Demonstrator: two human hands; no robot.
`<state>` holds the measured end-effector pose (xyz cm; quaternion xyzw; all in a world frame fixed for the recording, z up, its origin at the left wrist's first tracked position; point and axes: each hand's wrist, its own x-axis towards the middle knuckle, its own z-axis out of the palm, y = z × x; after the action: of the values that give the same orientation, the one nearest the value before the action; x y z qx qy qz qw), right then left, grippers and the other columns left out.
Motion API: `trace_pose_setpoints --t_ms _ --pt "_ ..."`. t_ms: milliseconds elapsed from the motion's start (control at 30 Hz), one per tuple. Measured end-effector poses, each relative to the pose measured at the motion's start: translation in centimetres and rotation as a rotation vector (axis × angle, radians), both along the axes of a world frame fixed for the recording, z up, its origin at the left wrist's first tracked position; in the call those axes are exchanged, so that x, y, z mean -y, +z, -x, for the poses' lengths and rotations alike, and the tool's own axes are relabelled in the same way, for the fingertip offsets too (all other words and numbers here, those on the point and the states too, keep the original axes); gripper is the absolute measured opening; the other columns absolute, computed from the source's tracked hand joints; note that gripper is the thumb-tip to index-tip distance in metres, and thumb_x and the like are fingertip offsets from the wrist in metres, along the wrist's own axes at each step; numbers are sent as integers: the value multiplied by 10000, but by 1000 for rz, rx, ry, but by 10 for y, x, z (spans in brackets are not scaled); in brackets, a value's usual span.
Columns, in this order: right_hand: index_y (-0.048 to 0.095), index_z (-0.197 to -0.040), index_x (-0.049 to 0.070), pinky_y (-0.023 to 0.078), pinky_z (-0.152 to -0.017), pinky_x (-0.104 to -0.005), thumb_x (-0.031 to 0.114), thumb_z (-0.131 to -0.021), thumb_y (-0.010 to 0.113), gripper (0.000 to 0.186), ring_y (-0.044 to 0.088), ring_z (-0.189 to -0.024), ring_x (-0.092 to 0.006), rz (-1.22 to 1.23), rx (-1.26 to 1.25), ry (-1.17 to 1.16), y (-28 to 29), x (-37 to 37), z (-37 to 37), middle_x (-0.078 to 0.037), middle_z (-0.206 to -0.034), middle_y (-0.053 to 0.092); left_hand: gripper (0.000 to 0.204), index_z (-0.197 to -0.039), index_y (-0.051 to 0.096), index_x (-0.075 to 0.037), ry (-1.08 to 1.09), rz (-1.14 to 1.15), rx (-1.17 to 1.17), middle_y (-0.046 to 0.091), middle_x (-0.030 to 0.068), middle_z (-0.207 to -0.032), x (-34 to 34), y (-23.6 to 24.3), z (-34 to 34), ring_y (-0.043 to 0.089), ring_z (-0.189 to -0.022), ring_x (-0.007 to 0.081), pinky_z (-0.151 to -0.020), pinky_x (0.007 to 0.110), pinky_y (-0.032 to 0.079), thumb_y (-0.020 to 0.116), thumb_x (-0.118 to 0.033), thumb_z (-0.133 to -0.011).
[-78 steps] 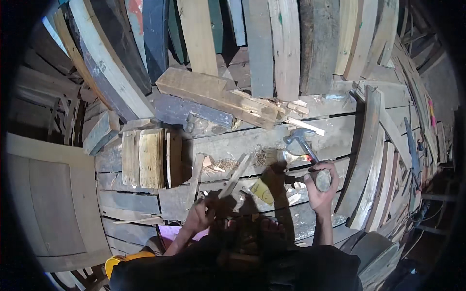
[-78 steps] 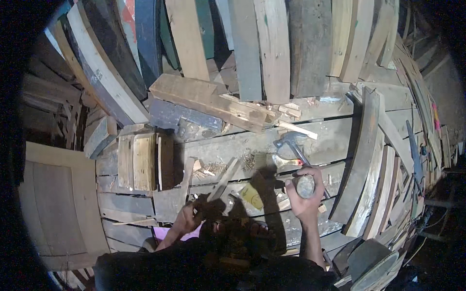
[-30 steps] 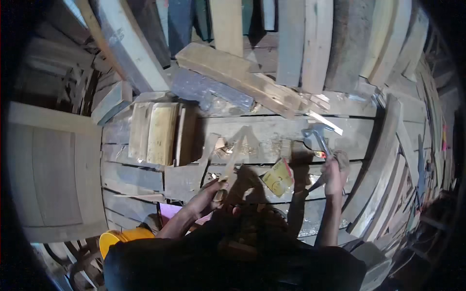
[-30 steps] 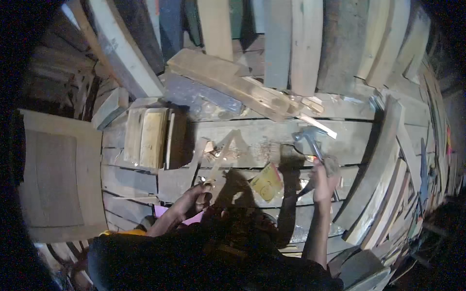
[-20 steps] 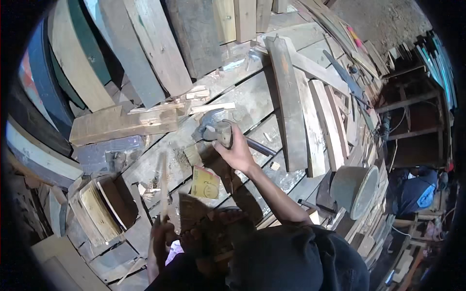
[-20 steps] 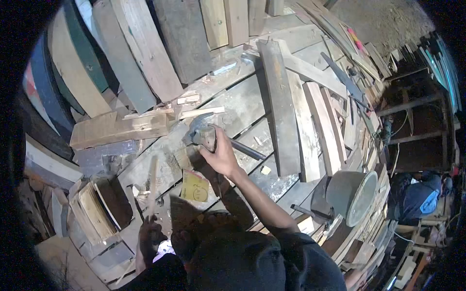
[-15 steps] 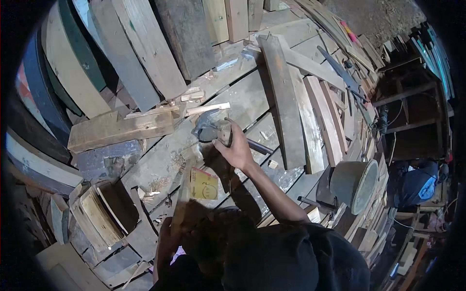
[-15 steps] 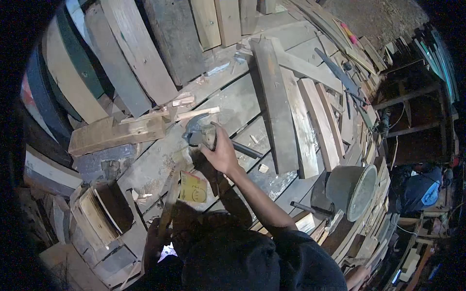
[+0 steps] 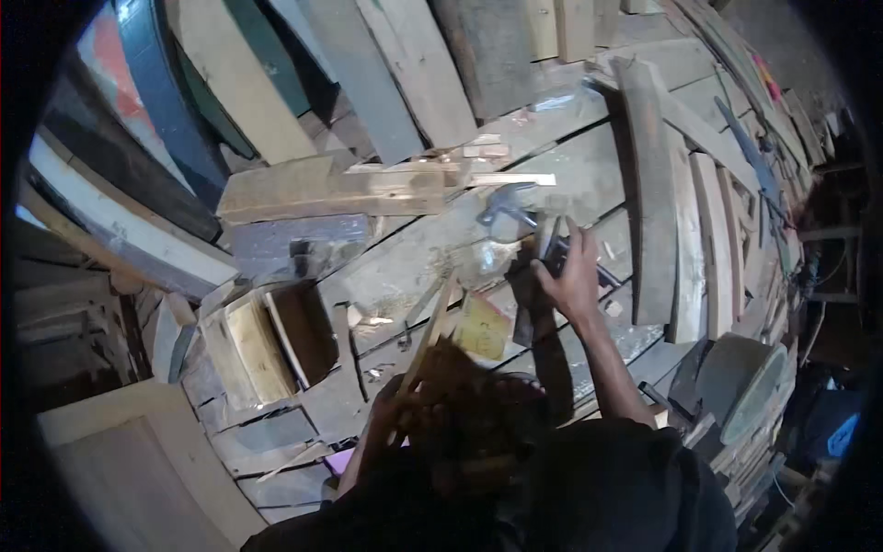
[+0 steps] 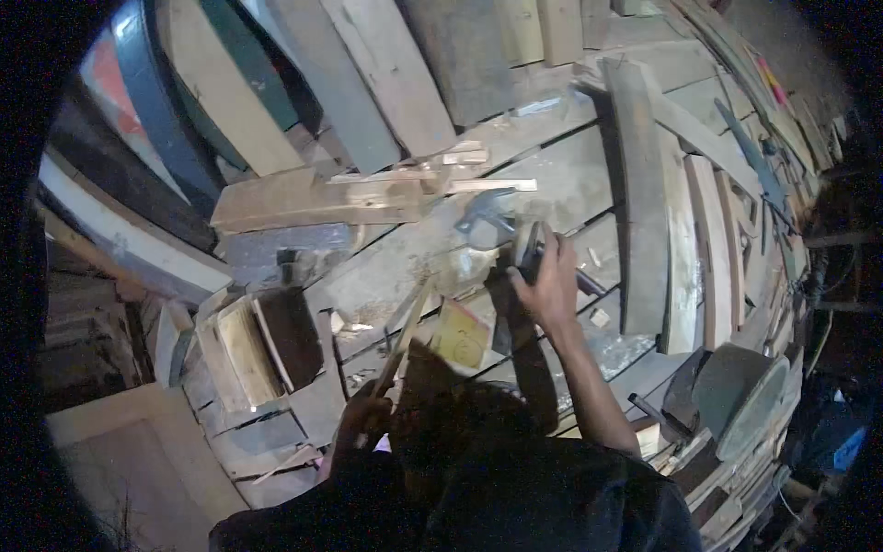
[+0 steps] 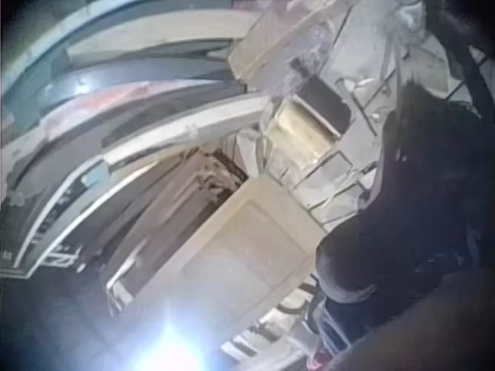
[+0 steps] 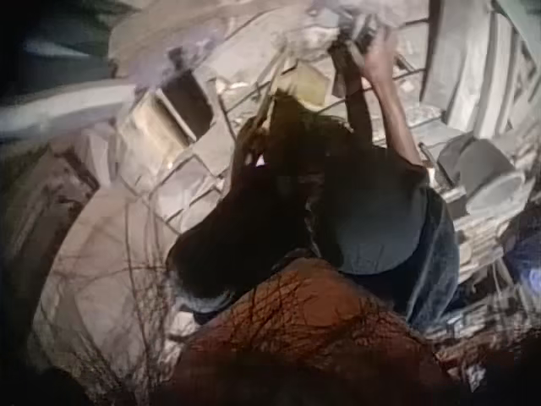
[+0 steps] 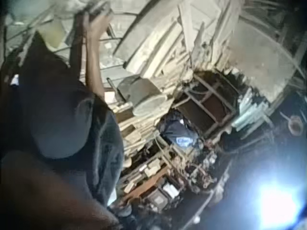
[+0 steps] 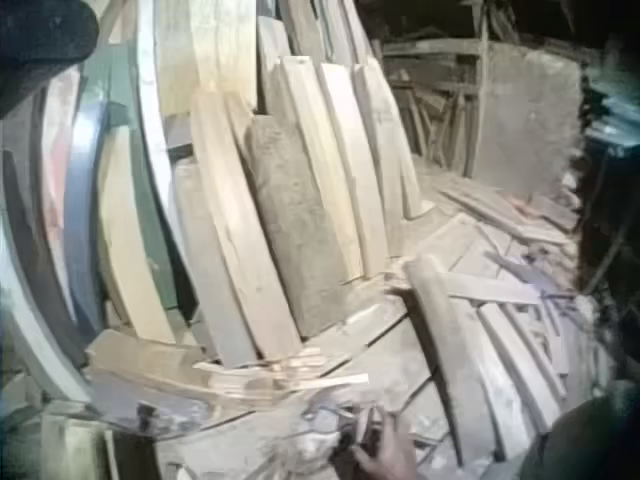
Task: The person shapes a piece of wood by chiseling it with a blade and a stone, then sands the wood with sandpaper.
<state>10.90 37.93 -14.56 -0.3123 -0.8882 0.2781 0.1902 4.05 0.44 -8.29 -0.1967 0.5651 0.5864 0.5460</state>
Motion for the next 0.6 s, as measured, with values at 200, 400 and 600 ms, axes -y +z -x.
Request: trace_pose_setpoints --t_ms 200,400,600 --pt "564 -1333 36 439 -1034 -508 188 -847 786 555 535 -1188 -411 46 -71 505 20 56 8 -209 -1300 555 457 -1365 533 -53 289 -67 58 445 -9 -741 6 13 -2 446 -627 131 -627 317 428 636 -216 -951" --pt "484 -1514 44 347 -1182 -476 176 -872 671 682 387 -1487 -372 -178 243 908 -45 113 -24 -203 -1606 397 620 -1554 386 -111 247 -166 23 420 -16 -767 7 18 -2 429 -665 108 -654 284 444 615 -295 -1007" --pt "560 -1451 25 368 -1222 -452 77 -924 621 534 472 -1452 -354 45 164 970 -42 100 -21 -180 -1515 545 715 -1639 319 -247 306 -289 87 427 -10 -813 23 26 -3 424 -688 126 -672 330 435 583 -205 -976"
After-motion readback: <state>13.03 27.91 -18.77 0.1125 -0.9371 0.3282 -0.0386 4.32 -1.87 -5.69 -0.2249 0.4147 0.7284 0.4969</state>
